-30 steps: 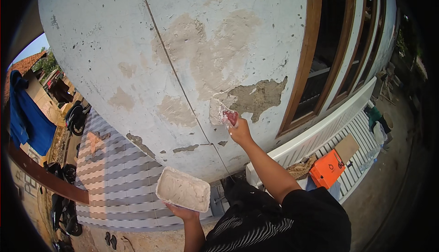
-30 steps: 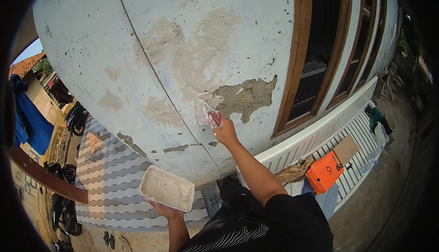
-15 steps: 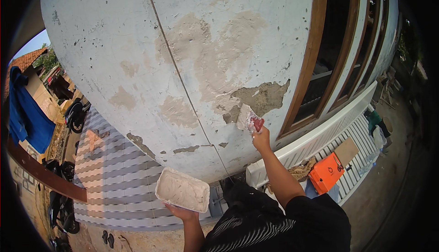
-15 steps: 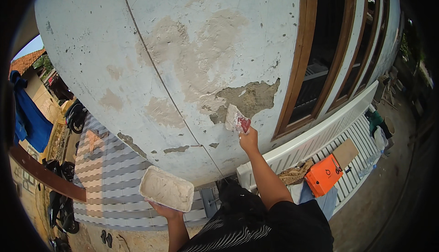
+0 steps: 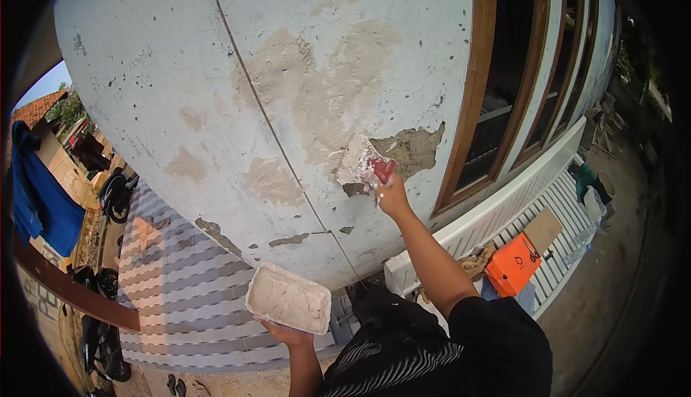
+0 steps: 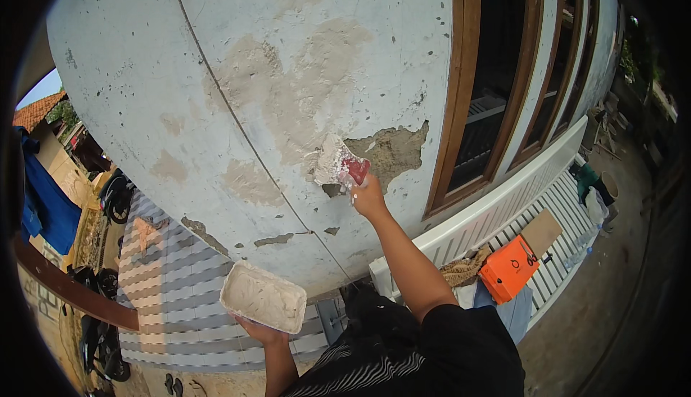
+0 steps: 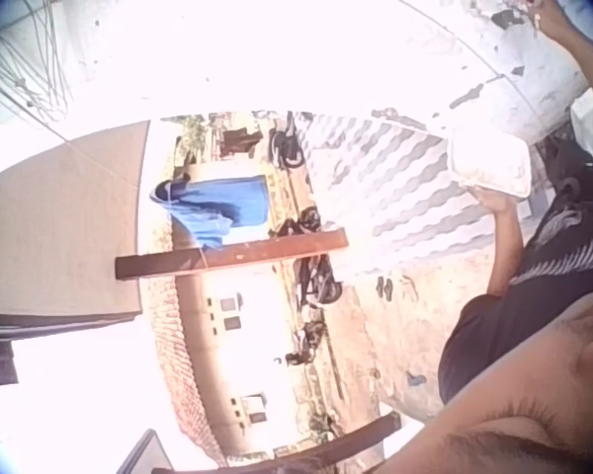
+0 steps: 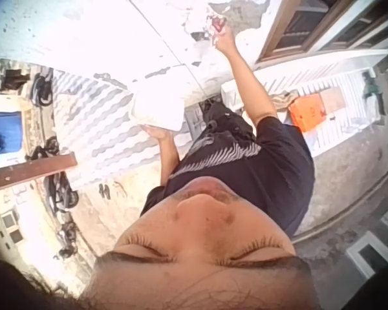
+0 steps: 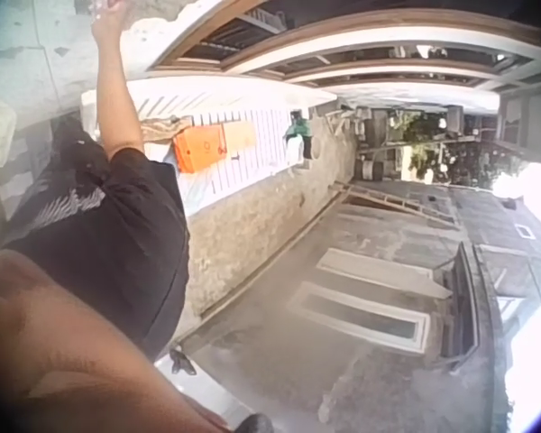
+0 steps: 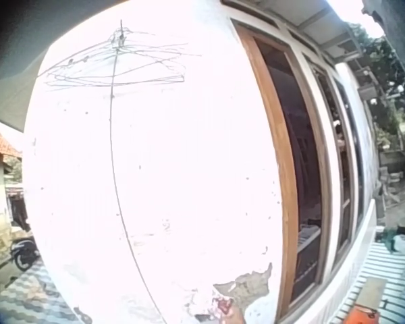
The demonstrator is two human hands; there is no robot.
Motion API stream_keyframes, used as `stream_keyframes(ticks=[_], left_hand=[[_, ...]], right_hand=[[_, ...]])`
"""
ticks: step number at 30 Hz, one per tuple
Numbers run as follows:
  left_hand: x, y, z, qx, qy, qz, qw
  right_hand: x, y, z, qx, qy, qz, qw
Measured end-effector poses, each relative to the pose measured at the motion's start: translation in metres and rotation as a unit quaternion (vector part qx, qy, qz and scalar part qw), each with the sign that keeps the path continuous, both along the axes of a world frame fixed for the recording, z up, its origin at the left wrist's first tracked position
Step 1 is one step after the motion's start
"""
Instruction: Patching a damaged section of an exterior wall with putty and a scraper tool.
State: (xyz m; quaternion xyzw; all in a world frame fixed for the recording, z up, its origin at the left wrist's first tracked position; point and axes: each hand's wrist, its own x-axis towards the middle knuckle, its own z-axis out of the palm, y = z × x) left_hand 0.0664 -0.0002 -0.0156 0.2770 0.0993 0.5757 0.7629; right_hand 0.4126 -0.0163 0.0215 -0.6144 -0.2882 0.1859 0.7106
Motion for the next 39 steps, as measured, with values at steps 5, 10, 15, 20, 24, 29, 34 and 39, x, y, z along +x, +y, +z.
stream_keyframes(ticks=[5,10,15,20,24,29,34,39], left_hand=[[0.002,0.001,0.002,0.005,-0.013,0.0,1.0],[0.0,0.005,-0.003,-0.016,0.002,0.018,1.0],[0.008,0.006,0.002,-0.015,-0.014,-0.027,0.999],[0.012,0.003,0.015,-0.008,0.0,-0.042,0.999],[0.009,0.001,0.02,0.058,-0.02,-0.042,0.997],[-0.008,-0.001,0.021,0.182,-0.059,-0.054,0.98],[-0.012,0.006,0.013,0.172,-0.285,-0.105,0.937],[-0.009,-0.001,0.025,0.165,0.024,0.101,0.981]], right_hand=[[0.022,0.013,-0.034,0.058,0.02,-0.151,0.987],[0.033,-0.042,-0.07,0.055,0.034,-0.182,0.981],[-0.007,-0.094,-0.043,0.008,-0.022,-0.139,0.99],[-0.066,-0.104,-0.005,0.021,0.036,-0.011,0.999],[-0.118,-0.097,0.019,0.147,0.13,0.102,0.975],[-0.176,-0.089,0.042,0.133,0.048,0.164,0.976],[-0.194,-0.084,0.052,0.079,-0.153,0.224,0.959],[-0.205,-0.082,0.046,0.085,-0.085,0.237,0.964]])
